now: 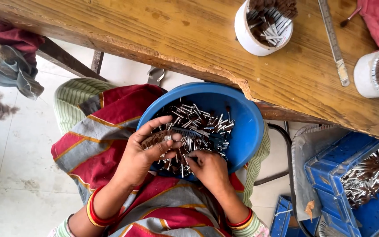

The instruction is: Trimming excess material from small metal/plastic parts using scissors and sorting them into containers.

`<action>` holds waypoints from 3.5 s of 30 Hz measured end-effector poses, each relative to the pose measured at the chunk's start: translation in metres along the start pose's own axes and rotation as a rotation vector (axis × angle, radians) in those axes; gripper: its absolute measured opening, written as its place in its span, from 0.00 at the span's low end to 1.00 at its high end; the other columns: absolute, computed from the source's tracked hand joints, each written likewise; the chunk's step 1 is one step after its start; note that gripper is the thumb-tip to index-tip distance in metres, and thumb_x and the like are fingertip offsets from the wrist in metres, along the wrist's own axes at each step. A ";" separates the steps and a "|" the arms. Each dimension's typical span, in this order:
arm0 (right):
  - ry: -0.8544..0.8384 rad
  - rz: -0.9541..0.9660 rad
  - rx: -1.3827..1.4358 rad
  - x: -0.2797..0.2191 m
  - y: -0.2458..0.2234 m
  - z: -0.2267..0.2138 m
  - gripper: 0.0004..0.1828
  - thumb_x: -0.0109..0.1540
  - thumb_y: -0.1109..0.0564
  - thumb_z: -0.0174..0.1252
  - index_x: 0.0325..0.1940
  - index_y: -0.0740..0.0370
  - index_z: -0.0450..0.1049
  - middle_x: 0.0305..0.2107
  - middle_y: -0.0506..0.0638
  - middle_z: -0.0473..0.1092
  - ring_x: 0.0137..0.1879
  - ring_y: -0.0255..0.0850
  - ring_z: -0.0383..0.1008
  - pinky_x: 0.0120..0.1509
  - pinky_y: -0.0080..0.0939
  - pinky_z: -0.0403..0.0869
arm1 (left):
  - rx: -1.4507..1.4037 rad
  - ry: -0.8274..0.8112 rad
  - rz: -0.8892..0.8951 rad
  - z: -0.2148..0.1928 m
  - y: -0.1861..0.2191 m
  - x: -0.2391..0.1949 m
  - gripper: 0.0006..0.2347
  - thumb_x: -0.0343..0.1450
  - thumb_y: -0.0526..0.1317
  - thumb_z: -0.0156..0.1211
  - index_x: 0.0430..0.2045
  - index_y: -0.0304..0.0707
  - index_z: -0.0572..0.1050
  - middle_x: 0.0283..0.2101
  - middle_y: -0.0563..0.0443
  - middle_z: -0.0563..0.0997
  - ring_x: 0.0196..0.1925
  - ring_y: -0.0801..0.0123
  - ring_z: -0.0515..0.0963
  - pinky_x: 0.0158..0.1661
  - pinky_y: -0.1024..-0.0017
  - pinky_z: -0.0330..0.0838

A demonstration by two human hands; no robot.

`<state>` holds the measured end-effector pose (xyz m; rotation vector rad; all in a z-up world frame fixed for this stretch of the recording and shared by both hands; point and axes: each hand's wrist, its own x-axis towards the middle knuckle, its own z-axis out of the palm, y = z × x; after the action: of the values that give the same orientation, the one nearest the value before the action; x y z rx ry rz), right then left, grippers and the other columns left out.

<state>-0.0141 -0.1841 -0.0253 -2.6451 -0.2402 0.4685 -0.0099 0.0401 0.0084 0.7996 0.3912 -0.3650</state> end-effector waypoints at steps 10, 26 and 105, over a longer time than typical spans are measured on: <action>0.079 -0.389 0.489 0.040 -0.074 -0.208 0.03 0.63 0.62 0.63 0.41 0.63 0.77 0.30 0.48 0.76 0.35 0.32 0.72 0.39 0.37 0.72 | 0.101 0.051 -0.064 0.005 -0.005 0.003 0.22 0.70 0.30 0.60 0.61 0.38 0.72 0.44 0.44 0.86 0.44 0.64 0.85 0.42 0.69 0.82; 0.011 -0.237 0.872 0.025 -0.013 -0.051 0.17 0.62 0.60 0.63 0.55 0.66 0.78 0.25 0.38 0.66 0.32 0.25 0.64 0.37 0.27 0.67 | 0.087 -0.287 0.010 0.013 -0.018 0.009 0.34 0.69 0.26 0.62 0.72 0.44 0.57 0.45 0.47 0.83 0.43 0.71 0.83 0.42 0.74 0.81; 0.245 -0.187 1.034 0.032 0.031 -0.027 0.05 0.67 0.61 0.61 0.42 0.67 0.79 0.33 0.46 0.77 0.39 0.29 0.75 0.44 0.29 0.74 | 0.110 -0.263 0.044 0.027 -0.011 0.012 0.33 0.68 0.23 0.59 0.70 0.42 0.59 0.49 0.45 0.82 0.49 0.71 0.81 0.47 0.73 0.79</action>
<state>0.0286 -0.2142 -0.0258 -1.6226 -0.1135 0.1270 0.0004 0.0108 0.0128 0.8536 0.1077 -0.4474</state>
